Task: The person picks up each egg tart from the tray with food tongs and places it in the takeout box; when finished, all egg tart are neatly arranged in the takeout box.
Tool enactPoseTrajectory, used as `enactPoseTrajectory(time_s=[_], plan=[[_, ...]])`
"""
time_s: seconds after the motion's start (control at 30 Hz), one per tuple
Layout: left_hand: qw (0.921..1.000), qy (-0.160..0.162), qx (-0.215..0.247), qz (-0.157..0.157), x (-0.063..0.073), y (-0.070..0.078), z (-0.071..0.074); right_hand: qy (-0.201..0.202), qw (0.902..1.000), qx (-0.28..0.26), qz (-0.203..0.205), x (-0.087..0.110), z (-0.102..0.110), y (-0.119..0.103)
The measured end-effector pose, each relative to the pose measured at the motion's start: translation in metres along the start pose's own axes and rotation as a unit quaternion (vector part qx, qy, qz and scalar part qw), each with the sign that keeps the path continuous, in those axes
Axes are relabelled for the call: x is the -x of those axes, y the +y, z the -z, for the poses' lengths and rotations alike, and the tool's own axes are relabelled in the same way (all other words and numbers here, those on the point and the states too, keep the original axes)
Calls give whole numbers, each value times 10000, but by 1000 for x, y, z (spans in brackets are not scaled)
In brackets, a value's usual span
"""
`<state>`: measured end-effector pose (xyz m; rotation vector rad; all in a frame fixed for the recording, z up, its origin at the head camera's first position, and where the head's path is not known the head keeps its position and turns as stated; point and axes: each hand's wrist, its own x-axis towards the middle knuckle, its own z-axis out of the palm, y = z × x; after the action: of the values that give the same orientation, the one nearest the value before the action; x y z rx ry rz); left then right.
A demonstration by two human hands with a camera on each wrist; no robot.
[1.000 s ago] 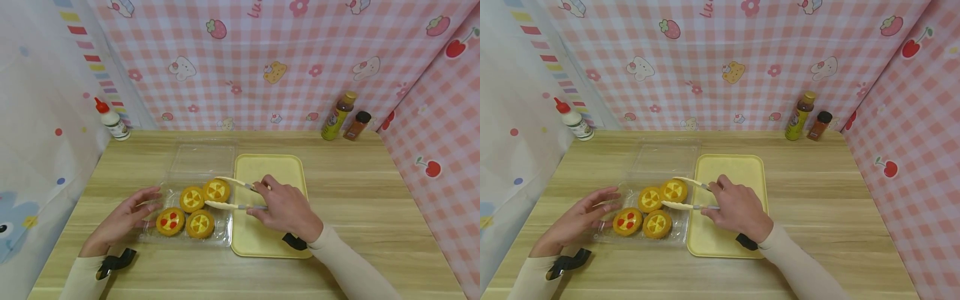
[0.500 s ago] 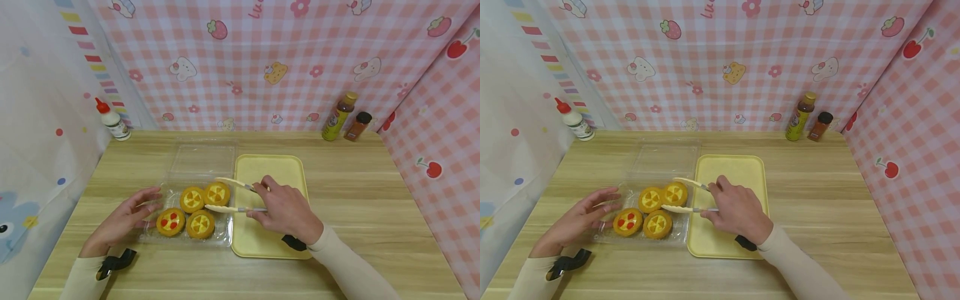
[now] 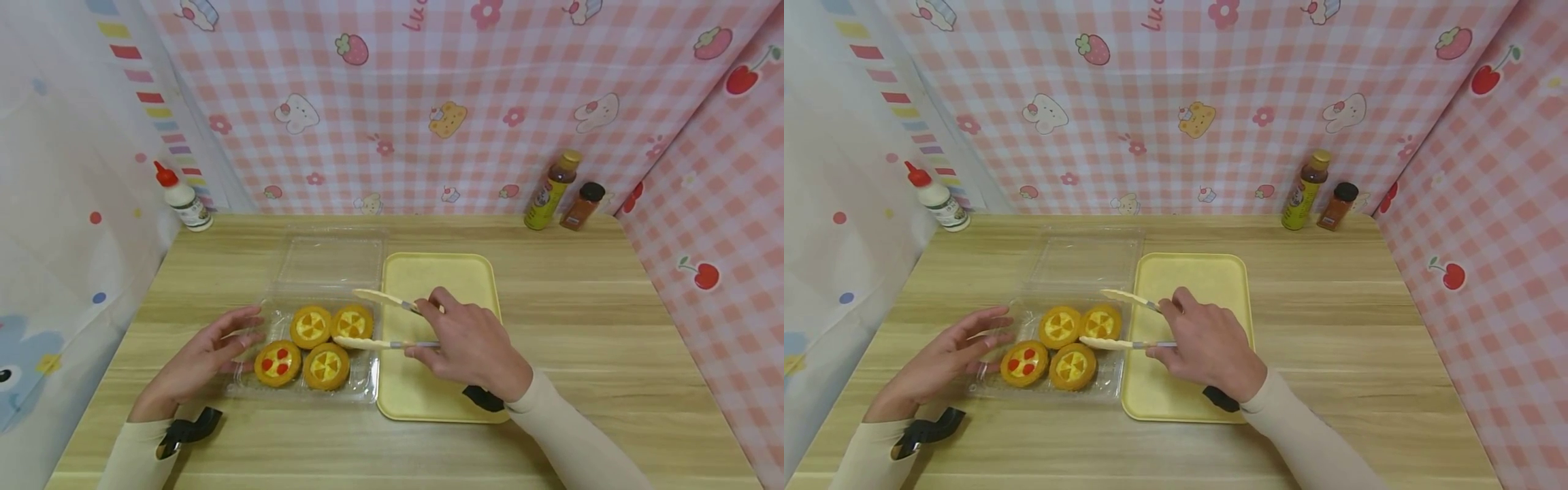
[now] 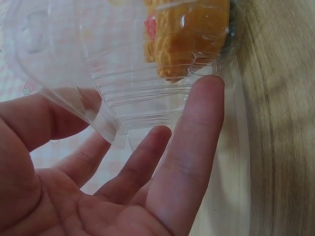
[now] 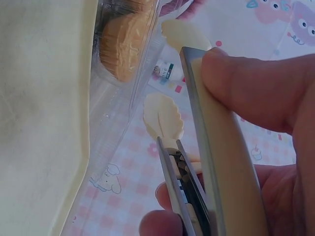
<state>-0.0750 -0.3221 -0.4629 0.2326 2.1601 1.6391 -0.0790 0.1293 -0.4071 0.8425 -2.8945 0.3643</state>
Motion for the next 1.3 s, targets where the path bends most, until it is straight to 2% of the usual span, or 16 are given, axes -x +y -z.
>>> enactPoseTrajectory(time_s=[0.23,0.53,0.93,1.17,1.3], plan=[[10000,-5,-32,-15,0,1,0,336,9994,-117,48,3,2,4],[10000,-9,2,-18,0,1,-1,662,9972,-310,-181,8,8,19],[10000,-8,-18,-25,0,1,0,1007,9916,-501,-646,19,14,50],[10000,-13,-32,-9,0,1,0,1123,9887,-487,-866,30,16,76],[10000,-38,-20,3,0,0,0,1155,9858,-436,-1141,37,17,91]])
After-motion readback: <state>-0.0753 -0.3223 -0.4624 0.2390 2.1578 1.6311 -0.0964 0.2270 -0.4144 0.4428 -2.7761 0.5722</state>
